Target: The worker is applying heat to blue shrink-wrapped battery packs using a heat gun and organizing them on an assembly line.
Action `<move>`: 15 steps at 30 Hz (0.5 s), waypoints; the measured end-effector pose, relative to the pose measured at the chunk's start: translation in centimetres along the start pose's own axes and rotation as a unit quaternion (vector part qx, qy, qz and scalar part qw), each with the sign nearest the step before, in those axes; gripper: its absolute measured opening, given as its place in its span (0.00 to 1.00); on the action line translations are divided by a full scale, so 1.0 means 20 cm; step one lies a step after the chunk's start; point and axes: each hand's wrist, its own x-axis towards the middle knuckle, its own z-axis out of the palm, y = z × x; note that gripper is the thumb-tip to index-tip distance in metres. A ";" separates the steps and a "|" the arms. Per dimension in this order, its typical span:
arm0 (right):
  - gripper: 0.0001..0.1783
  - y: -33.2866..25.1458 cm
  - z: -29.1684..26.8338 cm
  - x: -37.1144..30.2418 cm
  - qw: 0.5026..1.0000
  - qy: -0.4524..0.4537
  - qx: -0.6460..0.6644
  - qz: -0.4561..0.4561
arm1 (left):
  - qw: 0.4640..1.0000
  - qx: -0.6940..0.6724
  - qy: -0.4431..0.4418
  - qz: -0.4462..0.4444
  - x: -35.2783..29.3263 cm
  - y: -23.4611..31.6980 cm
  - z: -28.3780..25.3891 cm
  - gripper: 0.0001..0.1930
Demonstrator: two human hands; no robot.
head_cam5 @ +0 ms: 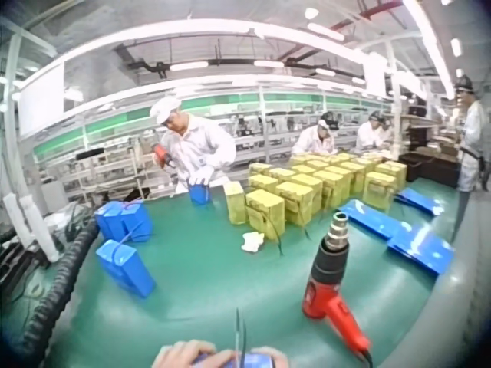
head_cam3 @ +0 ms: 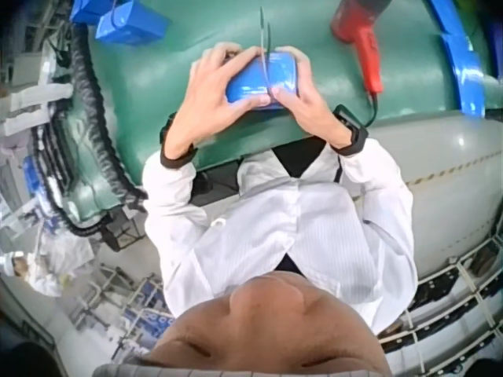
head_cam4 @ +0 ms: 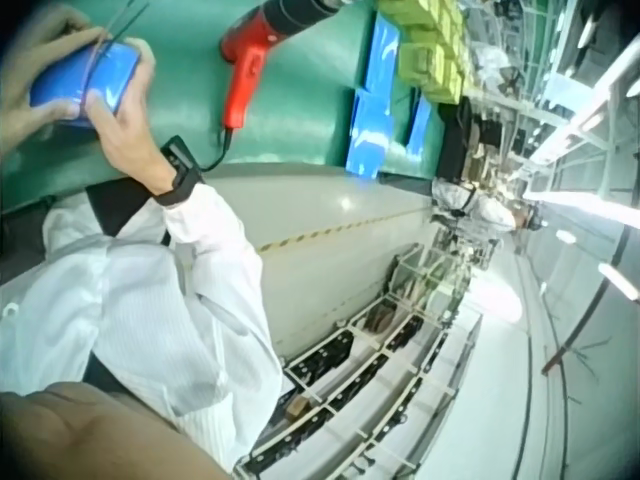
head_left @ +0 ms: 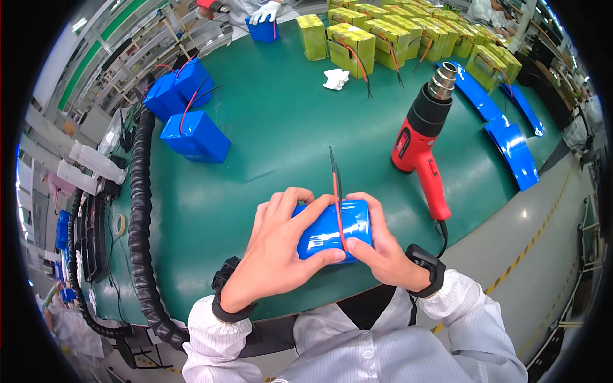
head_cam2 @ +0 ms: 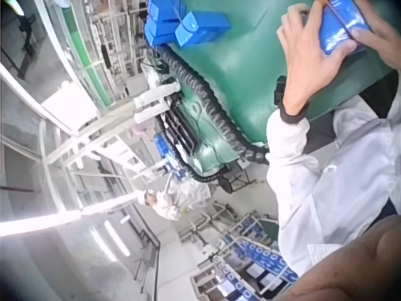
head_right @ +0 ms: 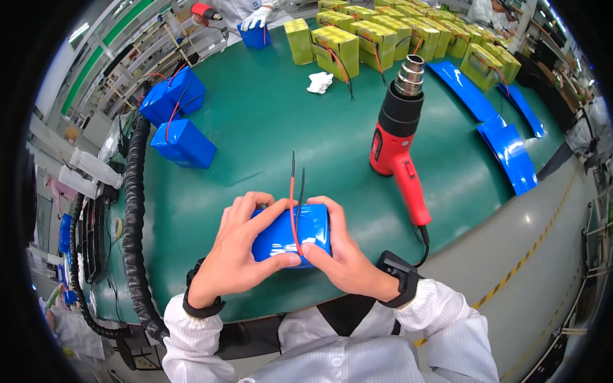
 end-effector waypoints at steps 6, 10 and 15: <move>0.36 0.06 -0.06 0.02 0.999 -0.010 0.047 -0.004 | 0.999 0.039 -0.007 0.026 -0.04 -0.05 0.03 0.40; 0.44 0.12 -0.12 -0.03 0.999 -0.033 0.022 -0.029 | 0.996 0.023 -0.042 0.079 -0.05 -0.11 -0.02 0.43; 0.47 0.14 -0.13 -0.08 0.990 -0.034 -0.120 -0.060 | 0.997 -0.064 -0.003 0.044 -0.12 -0.14 0.00 0.45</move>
